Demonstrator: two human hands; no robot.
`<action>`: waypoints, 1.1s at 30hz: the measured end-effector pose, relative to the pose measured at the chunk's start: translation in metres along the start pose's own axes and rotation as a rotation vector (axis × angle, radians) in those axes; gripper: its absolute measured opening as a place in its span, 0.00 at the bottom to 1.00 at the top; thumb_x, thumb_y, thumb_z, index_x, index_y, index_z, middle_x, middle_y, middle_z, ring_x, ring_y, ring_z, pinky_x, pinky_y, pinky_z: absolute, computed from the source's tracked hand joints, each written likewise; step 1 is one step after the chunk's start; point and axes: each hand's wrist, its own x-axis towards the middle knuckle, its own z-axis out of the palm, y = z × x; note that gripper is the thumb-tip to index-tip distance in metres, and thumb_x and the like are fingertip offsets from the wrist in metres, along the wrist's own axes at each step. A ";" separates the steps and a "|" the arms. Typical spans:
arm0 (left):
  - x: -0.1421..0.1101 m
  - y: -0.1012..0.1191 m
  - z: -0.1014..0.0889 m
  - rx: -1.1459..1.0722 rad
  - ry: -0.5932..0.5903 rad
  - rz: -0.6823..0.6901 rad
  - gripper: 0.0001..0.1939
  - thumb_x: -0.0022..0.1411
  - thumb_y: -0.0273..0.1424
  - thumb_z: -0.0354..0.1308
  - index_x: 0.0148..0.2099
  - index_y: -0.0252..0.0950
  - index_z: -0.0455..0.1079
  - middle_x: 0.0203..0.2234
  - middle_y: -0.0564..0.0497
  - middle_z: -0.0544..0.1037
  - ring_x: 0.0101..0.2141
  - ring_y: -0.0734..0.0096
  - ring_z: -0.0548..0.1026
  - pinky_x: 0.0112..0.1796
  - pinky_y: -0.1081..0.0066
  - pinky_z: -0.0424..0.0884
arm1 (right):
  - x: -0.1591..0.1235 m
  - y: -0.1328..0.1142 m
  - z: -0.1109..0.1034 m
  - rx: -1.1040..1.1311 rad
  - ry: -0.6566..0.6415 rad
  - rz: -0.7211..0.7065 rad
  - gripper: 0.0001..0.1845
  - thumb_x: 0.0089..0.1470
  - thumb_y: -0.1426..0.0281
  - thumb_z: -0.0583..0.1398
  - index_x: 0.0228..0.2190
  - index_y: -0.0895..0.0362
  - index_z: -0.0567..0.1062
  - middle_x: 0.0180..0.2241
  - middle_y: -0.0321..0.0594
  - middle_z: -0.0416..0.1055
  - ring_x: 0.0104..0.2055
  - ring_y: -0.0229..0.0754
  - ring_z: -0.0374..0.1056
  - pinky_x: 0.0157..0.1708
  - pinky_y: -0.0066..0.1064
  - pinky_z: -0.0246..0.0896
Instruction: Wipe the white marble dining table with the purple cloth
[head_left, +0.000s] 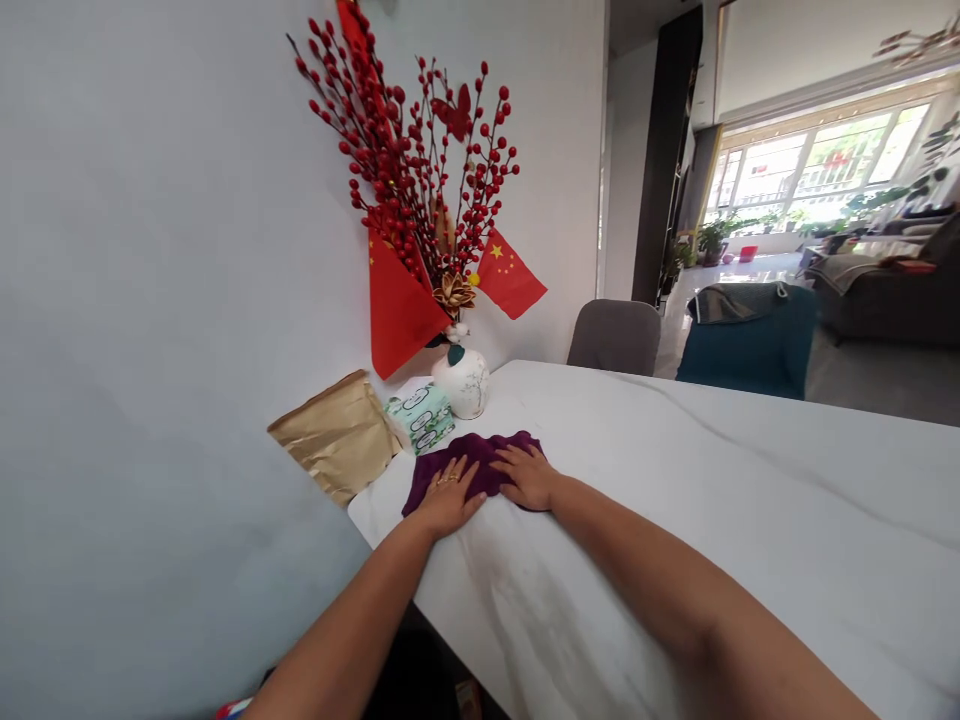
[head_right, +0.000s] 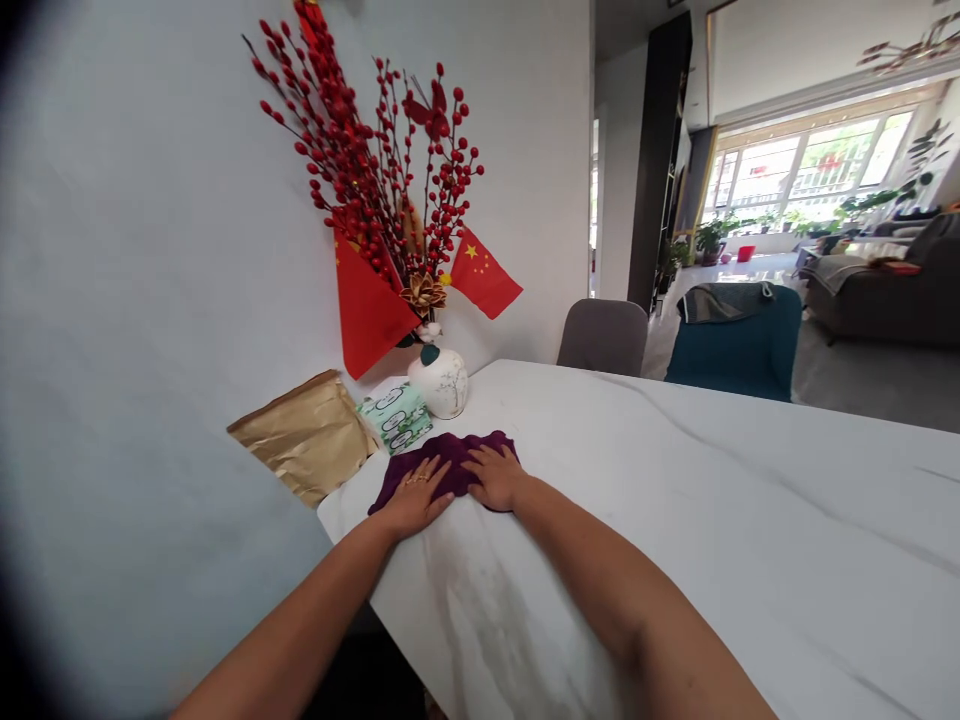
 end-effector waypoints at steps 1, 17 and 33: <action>0.013 0.007 -0.001 0.006 -0.006 -0.002 0.41 0.74 0.53 0.42 0.79 0.38 0.45 0.78 0.39 0.43 0.76 0.46 0.41 0.71 0.41 0.44 | -0.001 0.007 -0.003 -0.005 0.010 0.030 0.35 0.67 0.58 0.55 0.71 0.54 0.62 0.76 0.47 0.49 0.78 0.57 0.40 0.74 0.64 0.34; 0.163 0.088 -0.013 0.113 0.008 0.091 0.36 0.74 0.46 0.43 0.78 0.41 0.48 0.78 0.42 0.46 0.76 0.47 0.44 0.70 0.42 0.50 | -0.021 0.072 -0.032 -0.008 0.157 0.475 0.36 0.70 0.55 0.48 0.73 0.55 0.57 0.77 0.48 0.43 0.79 0.57 0.35 0.74 0.64 0.29; 0.186 0.263 0.007 0.129 0.022 0.304 0.36 0.74 0.48 0.42 0.78 0.42 0.50 0.77 0.41 0.47 0.76 0.46 0.45 0.70 0.42 0.48 | -0.179 0.149 -0.070 -0.038 0.232 0.632 0.35 0.69 0.55 0.50 0.72 0.53 0.58 0.77 0.46 0.46 0.78 0.57 0.37 0.74 0.65 0.30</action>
